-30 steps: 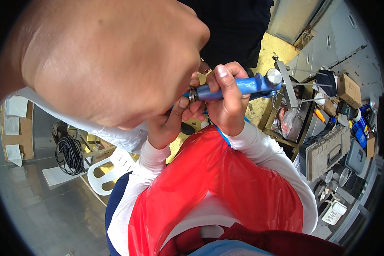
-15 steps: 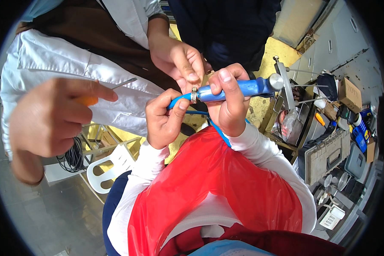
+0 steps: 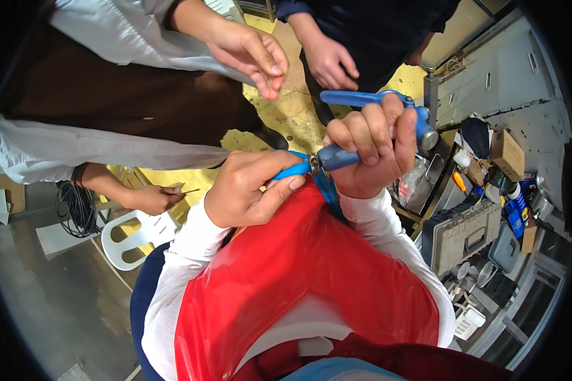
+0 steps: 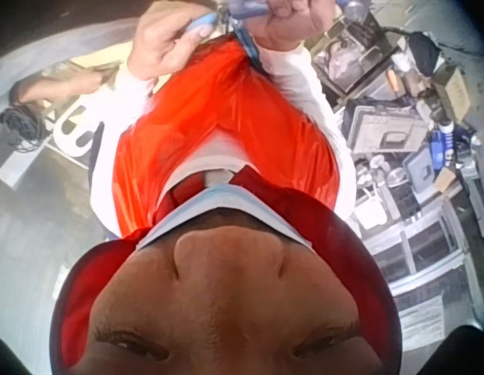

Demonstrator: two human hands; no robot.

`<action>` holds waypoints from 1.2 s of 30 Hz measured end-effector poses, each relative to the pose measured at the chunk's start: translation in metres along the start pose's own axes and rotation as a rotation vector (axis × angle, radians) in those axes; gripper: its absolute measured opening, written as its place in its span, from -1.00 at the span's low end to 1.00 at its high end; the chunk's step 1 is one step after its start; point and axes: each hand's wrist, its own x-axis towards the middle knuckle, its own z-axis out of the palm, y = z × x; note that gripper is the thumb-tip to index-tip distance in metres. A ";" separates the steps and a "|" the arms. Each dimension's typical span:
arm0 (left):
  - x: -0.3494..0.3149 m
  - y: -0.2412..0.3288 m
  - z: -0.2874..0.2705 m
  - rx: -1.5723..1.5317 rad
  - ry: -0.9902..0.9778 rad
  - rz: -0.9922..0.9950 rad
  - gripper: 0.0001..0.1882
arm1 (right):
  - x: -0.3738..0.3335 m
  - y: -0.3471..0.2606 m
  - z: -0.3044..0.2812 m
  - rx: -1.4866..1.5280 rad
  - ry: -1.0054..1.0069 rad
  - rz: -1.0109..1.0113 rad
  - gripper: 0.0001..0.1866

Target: The person assembles a blue pneumatic spray gun by attaching a blue air hose. A coworker assists by tightening a metal clamp on the hose connection with a screwdriver. The person then secures the connection with pliers and walks through the workshop holding the assembled tool.

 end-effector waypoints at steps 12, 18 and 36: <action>-0.008 -0.015 0.004 0.230 0.057 0.309 -0.69 | 0.010 0.005 -0.005 0.011 -0.319 -0.077 -0.60; 0.007 -0.030 0.008 0.108 0.246 0.337 -0.69 | 0.008 0.006 -0.018 -0.103 -0.322 -0.109 -0.57; 0.023 -0.044 0.016 -0.013 0.196 0.300 -0.69 | 0.018 0.000 -0.015 -0.209 -0.146 -0.142 -0.53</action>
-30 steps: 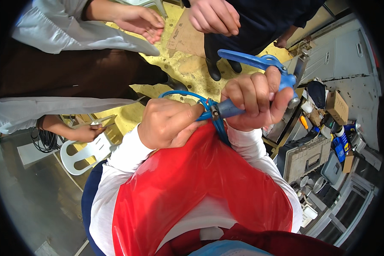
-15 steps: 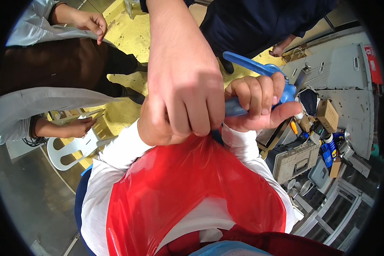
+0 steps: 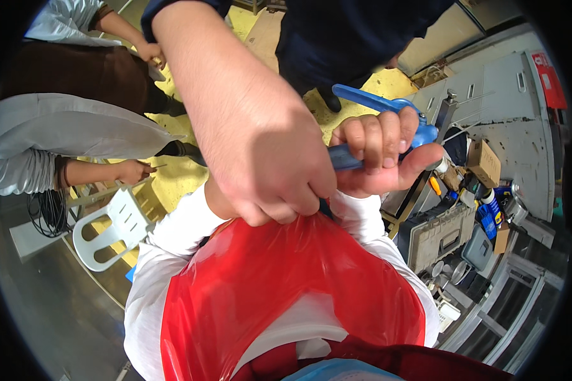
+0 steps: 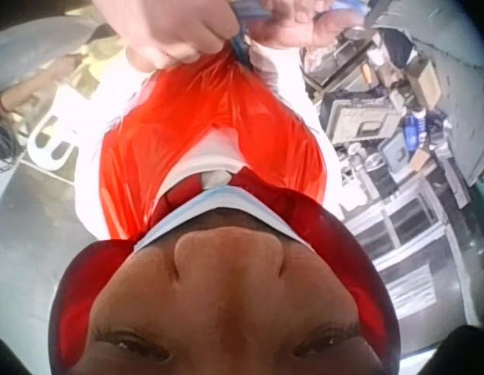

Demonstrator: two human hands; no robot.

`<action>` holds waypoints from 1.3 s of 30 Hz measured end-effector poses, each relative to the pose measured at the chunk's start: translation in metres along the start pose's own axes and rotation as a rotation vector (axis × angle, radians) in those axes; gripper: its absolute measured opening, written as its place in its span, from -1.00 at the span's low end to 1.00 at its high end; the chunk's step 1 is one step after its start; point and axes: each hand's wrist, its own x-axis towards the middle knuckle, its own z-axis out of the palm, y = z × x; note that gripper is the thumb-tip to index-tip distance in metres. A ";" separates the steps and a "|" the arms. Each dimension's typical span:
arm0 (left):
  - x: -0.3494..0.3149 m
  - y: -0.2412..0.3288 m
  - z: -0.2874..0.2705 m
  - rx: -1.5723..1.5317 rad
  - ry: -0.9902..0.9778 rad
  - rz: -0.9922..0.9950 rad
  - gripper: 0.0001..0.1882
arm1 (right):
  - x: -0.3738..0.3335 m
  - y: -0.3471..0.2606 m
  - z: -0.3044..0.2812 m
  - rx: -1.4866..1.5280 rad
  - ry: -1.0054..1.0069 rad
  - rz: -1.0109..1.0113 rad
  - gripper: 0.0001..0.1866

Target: The person assembles a blue pneumatic spray gun by attaching a blue air hose. A coworker assists by tightening a metal clamp on the hose connection with a screwdriver. The person then secures the connection with pliers and walks through the workshop holding the assembled tool.

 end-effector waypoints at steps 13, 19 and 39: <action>0.013 -0.014 -0.010 -0.067 -0.100 -0.044 -0.69 | 0.010 -0.005 -0.010 -0.020 -0.149 -0.020 -0.50; 0.015 -0.031 -0.008 -0.111 -0.110 -0.071 -0.69 | 0.004 0.003 -0.008 -0.188 -0.044 -0.174 -0.42; 0.030 -0.066 -0.022 -0.162 -0.245 0.030 -0.69 | -0.013 0.030 -0.018 -0.887 0.013 -0.532 -0.41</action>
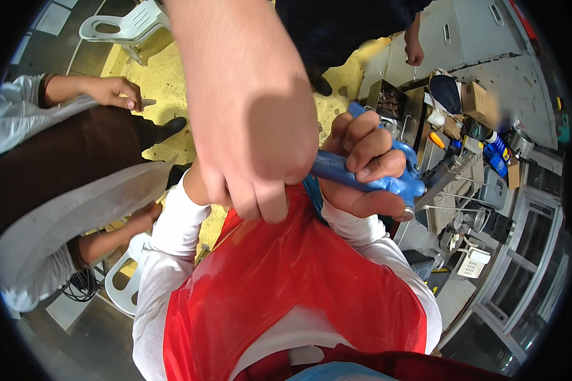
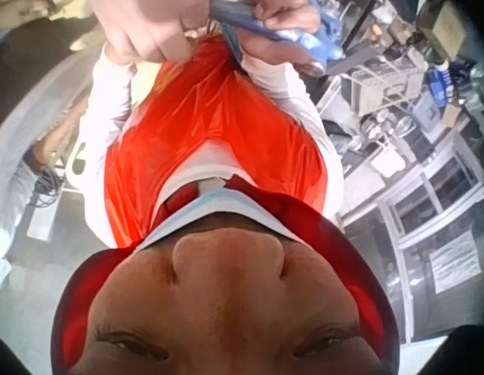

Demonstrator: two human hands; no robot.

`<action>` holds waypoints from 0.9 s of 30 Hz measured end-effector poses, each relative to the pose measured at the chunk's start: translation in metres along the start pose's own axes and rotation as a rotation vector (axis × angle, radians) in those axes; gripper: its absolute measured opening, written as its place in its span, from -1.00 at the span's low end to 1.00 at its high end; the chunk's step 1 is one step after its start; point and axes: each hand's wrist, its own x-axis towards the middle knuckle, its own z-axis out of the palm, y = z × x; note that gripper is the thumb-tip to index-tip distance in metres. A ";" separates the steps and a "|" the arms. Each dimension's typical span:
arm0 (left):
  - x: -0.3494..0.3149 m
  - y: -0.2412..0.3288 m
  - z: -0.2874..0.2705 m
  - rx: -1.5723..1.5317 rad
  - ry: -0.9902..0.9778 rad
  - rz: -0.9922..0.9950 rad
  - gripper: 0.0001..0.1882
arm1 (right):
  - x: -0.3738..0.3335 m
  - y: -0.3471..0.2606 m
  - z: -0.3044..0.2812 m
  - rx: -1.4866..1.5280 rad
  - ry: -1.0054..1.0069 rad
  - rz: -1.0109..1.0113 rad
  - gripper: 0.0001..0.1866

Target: The person assembles a blue pneumatic spray gun by attaching a blue air hose. A coworker assists by tightening a metal clamp on the hose connection with a screwdriver. The person then secures the connection with pliers and walks through the workshop holding the assembled tool.

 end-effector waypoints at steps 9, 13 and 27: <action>0.009 0.004 -0.012 -0.233 -0.134 -0.124 -0.66 | -0.007 -0.028 -0.011 -0.088 -0.113 0.241 -0.58; 0.005 0.010 -0.020 -0.090 -0.048 0.110 -0.67 | -0.007 -0.050 -0.020 -0.120 -0.239 0.408 -0.57; -0.019 0.028 -0.021 -0.117 0.016 0.174 -0.68 | 0.014 -0.050 -0.009 -0.214 -0.633 -0.099 -0.67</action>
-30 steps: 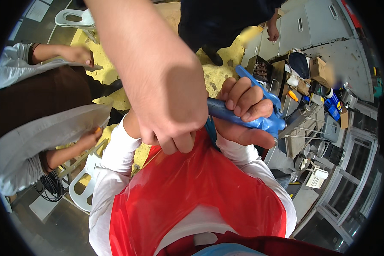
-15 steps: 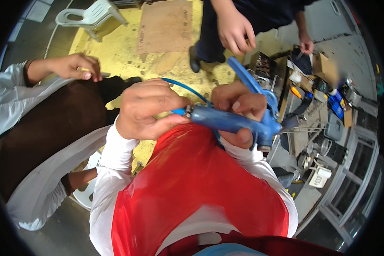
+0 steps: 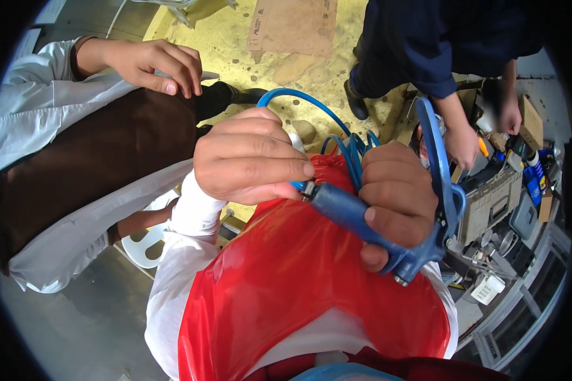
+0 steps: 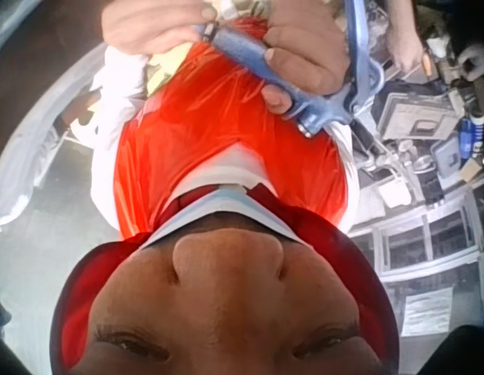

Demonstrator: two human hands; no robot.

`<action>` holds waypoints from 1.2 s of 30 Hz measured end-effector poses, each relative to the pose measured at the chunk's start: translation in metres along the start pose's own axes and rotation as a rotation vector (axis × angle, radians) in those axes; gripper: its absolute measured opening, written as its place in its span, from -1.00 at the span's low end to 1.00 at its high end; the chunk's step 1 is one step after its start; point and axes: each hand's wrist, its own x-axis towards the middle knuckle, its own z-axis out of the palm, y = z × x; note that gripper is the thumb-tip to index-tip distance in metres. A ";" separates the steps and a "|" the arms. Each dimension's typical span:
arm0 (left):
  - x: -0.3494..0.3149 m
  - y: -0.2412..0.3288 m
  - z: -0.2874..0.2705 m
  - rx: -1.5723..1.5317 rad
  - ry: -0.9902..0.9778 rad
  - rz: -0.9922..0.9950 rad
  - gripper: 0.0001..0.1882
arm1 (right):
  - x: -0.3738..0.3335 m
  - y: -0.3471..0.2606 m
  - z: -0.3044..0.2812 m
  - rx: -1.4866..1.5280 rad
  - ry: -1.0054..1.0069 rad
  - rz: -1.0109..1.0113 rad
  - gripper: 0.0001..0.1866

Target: The person assembles a blue pneumatic spray gun by attaching a blue air hose. A coworker assists by tightening a metal clamp on the hose connection with a screwdriver. The person then secures the connection with pliers and walks through the workshop holding the assembled tool.

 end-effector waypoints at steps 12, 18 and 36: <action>-0.016 0.003 -0.015 -0.130 0.041 0.059 -0.92 | 0.018 -0.059 0.020 -0.231 -0.103 0.428 -0.74; -0.020 0.000 -0.021 -0.155 0.006 0.103 -0.91 | 0.013 -0.058 0.032 -0.248 -0.062 0.371 -0.76; 0.011 0.004 0.003 0.021 -0.124 -0.021 -0.53 | -0.003 -0.018 0.023 -0.194 0.302 0.065 -0.57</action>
